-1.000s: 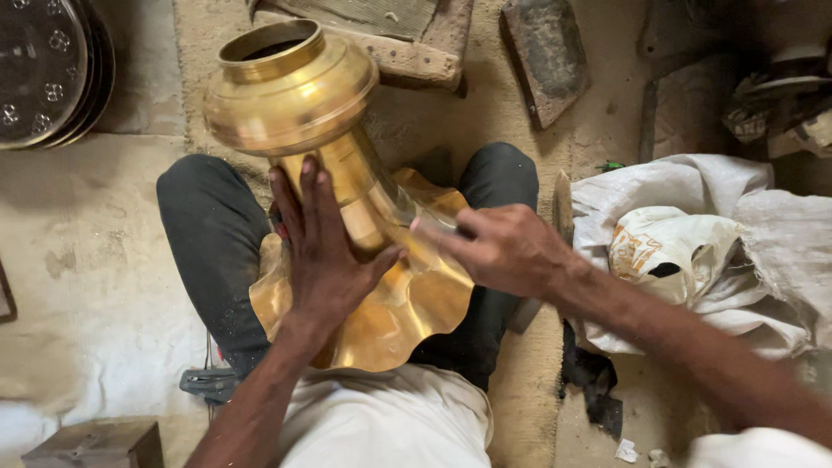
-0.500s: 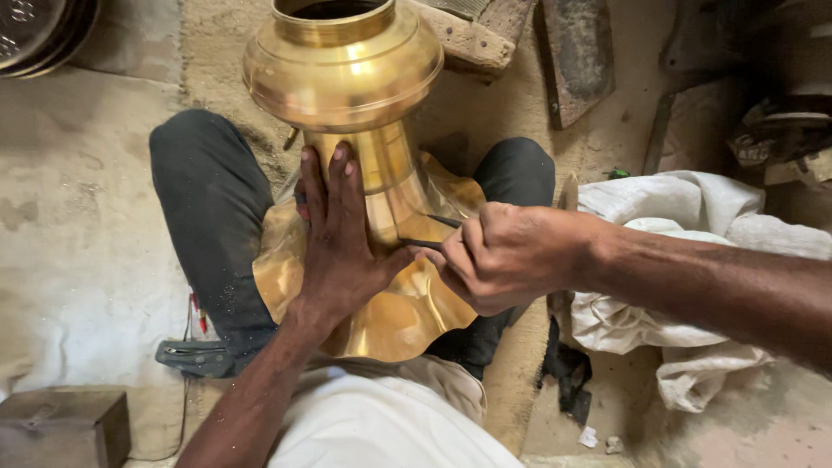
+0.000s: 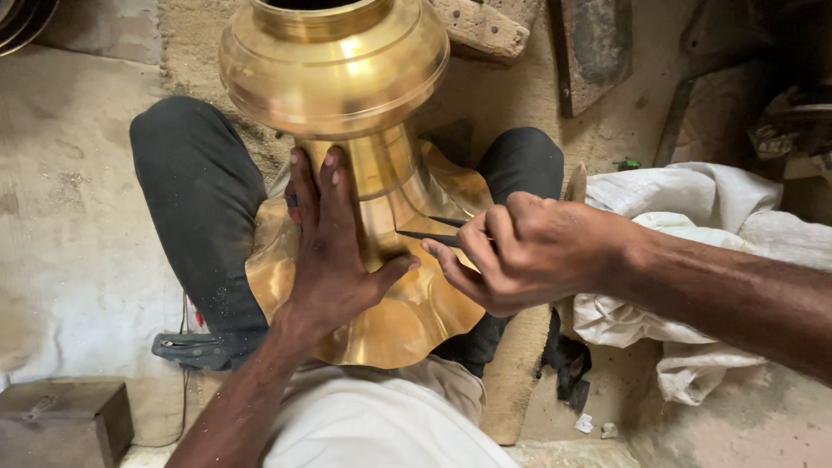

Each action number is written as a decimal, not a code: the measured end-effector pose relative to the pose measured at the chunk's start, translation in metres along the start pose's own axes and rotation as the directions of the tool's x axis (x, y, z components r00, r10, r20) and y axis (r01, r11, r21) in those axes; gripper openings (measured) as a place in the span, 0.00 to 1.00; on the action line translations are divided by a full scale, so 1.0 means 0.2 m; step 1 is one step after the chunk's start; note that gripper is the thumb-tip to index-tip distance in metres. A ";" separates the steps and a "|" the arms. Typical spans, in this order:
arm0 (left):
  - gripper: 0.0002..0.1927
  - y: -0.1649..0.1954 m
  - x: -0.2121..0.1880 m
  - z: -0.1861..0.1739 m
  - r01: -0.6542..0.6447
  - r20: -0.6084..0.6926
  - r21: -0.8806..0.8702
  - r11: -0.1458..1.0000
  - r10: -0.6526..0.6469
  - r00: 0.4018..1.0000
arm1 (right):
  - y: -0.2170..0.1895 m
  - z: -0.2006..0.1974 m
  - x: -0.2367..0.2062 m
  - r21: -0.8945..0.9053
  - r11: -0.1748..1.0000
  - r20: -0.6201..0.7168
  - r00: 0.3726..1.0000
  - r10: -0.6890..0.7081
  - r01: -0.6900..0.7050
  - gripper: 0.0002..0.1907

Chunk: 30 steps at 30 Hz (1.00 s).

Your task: The person sits on the workshop floor with a large brass vase across their lap. They first scrape the vase's surface with a small blade, then mark lines on it with a red marking tool, then hold a punch against the brass and strike it with a wooden mallet to work the surface.

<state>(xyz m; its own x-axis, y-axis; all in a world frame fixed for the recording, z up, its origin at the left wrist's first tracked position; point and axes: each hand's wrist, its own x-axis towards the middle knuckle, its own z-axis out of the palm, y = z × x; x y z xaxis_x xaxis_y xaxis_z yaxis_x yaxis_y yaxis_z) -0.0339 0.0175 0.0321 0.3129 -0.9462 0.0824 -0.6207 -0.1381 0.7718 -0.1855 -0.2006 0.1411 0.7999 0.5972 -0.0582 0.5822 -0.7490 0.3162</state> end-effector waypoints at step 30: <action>0.74 -0.04 -0.04 -0.08 0.098 0.117 0.052 0.994 -0.103 0.988 | -0.27 0.30 -0.14 0.743 -0.427 0.652 0.412 0.637 -0.515 0.24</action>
<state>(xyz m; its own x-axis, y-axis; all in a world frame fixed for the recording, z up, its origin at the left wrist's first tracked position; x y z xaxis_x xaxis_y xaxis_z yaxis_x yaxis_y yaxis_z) -0.0200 0.0307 0.0360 0.2894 -0.9545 -0.0718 -0.6238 -0.2450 0.7422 -0.2308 -0.1951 0.0699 0.7951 -0.4176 -0.4399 -0.5528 -0.2005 -0.8089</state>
